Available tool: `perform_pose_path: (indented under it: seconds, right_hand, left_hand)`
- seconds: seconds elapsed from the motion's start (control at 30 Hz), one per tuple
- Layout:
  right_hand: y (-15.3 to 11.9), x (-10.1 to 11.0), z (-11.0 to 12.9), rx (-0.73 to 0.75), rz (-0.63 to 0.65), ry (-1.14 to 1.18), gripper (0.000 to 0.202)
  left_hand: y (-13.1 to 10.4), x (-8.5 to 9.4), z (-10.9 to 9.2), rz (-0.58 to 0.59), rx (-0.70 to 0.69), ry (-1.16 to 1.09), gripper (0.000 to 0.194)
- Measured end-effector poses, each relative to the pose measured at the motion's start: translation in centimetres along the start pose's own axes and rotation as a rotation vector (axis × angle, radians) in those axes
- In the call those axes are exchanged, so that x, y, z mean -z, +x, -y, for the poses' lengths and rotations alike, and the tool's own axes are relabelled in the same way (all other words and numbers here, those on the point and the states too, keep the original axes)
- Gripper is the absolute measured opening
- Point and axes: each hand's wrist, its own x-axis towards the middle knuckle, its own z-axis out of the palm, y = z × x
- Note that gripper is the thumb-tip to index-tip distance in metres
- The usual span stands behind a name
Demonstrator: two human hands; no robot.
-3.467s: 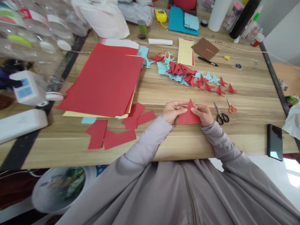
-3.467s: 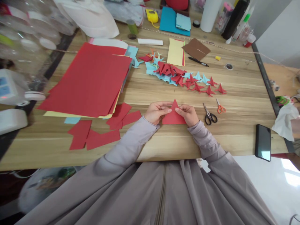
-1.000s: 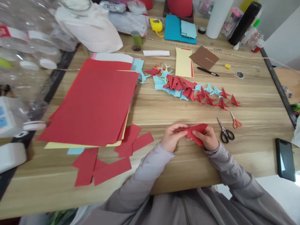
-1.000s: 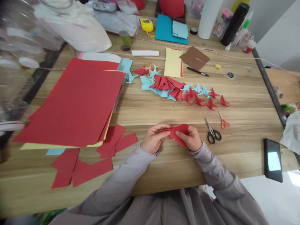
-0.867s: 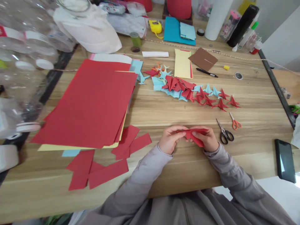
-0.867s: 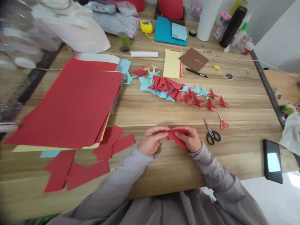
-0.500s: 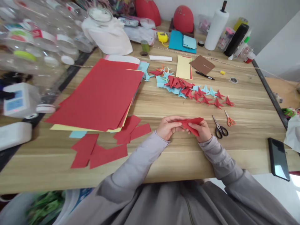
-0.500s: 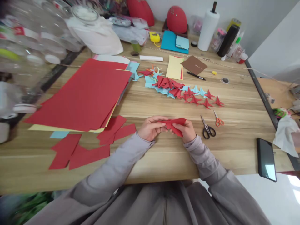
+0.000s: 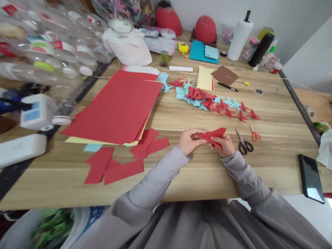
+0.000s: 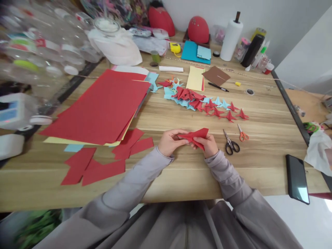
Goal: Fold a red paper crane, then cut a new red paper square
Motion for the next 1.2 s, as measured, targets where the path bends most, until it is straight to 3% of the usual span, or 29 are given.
perform_pose_path:
  seconds: [0.17,0.33,0.47,0.53,0.67,0.8,1.2]
  right_hand:
    - [-0.4,0.3,0.2,0.061,0.068,-0.060,0.030]
    - [-0.5,1.5,0.3,0.212,0.267,-0.101,0.062]
    - [-0.4,2.1,0.1,0.293,0.324,-0.211,0.067]
    - [-0.4,1.9,0.2,0.315,0.304,-0.257,0.061]
    - [-0.6,0.9,0.6,0.402,0.101,-0.380,0.025]
    - [-0.6,0.6,0.4,0.435,0.005,-0.427,0.021]
    - [-0.5,0.8,-0.1,0.450,0.031,-0.459,0.012]
  left_hand:
    - [-0.5,-0.2,0.1,-0.006,0.004,0.044,0.029]
    - [-1.1,-0.6,-0.2,-0.030,0.009,0.014,0.026]
    - [-1.1,-0.8,-0.3,-0.065,0.010,0.011,0.026]
    - [-1.0,-0.9,-0.3,-0.086,0.015,0.014,0.027]
    - [-1.1,-0.9,-0.5,-0.040,0.011,0.072,0.024]
    - [-1.1,-1.0,-0.6,-0.004,-0.026,0.031,0.026]
    - [-0.6,-0.6,-0.5,0.016,-0.066,0.057,0.021]
